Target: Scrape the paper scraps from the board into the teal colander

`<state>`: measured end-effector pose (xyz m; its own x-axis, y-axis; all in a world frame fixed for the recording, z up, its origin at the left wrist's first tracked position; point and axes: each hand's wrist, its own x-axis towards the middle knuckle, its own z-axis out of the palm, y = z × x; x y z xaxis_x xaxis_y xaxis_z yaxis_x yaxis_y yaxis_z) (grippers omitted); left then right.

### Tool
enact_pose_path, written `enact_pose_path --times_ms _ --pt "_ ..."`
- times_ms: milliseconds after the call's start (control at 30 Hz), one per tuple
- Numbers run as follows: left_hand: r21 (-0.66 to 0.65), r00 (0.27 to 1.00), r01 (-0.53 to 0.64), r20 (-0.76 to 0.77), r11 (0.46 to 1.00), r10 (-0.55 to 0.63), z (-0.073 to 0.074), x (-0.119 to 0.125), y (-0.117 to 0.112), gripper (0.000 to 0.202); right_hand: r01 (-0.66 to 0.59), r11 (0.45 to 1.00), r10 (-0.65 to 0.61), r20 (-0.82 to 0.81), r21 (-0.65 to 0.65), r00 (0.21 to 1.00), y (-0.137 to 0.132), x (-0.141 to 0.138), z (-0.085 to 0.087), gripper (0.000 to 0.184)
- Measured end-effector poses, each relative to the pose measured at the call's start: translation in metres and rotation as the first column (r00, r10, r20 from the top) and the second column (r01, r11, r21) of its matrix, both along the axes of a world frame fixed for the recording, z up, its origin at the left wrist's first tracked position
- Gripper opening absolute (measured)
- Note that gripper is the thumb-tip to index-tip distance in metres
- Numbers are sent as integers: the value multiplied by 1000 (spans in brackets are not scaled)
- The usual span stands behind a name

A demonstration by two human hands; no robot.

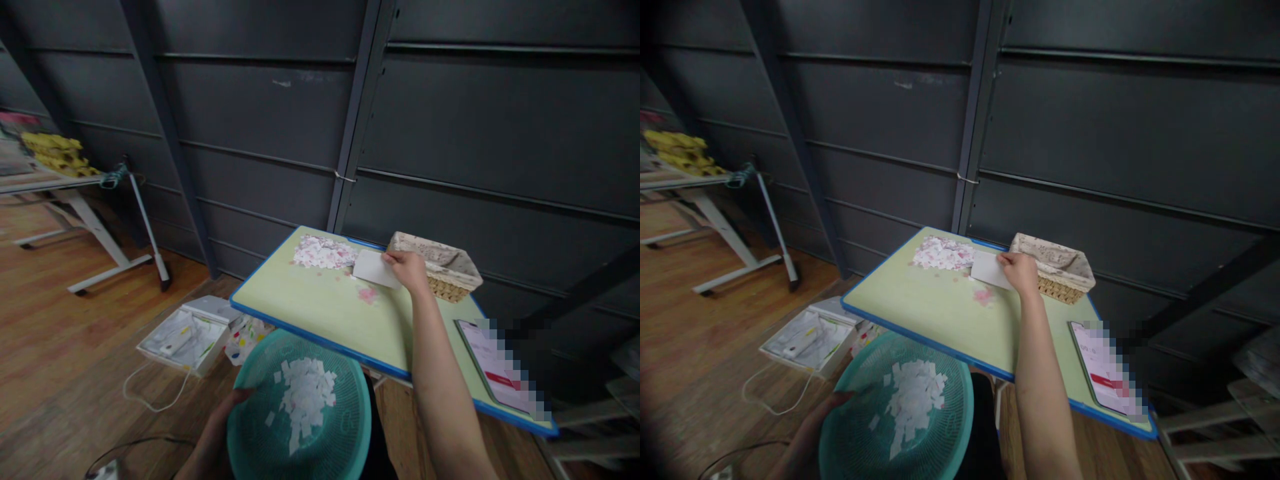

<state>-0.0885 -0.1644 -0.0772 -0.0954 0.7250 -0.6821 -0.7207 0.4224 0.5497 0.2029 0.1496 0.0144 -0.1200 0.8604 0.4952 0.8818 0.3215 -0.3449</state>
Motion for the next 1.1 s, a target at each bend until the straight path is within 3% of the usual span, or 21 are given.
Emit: enact_pose_path --times_ms 267,433,633,767,967,1100 --pt "-4 998 19 63 1000 -19 -19 -8 -2 75 -77 997 74 -78 -32 994 2 0 0 30" --pt "-21 999 0 44 1000 1 -19 -9 -2 70 -36 999 34 -74 -25 997 1 1 0 30" --pt "13 997 24 68 1000 -24 -23 -9 -2 61 -109 992 98 -161 -57 982 4 -1 -2 30" --pt "-8 998 20 55 1000 -19 -20 -7 -1 57 -61 998 57 -134 -27 989 3 -3 -3 30" --pt "8 1000 13 28 1000 -13 -7 -3 -1 64 -231 970 206 -245 -81 947 2 -12 -4 30" --pt "18 1000 5 24 1000 -5 -5 -2 0 68 -193 979 166 -295 -65 941 3 -13 -4 29"
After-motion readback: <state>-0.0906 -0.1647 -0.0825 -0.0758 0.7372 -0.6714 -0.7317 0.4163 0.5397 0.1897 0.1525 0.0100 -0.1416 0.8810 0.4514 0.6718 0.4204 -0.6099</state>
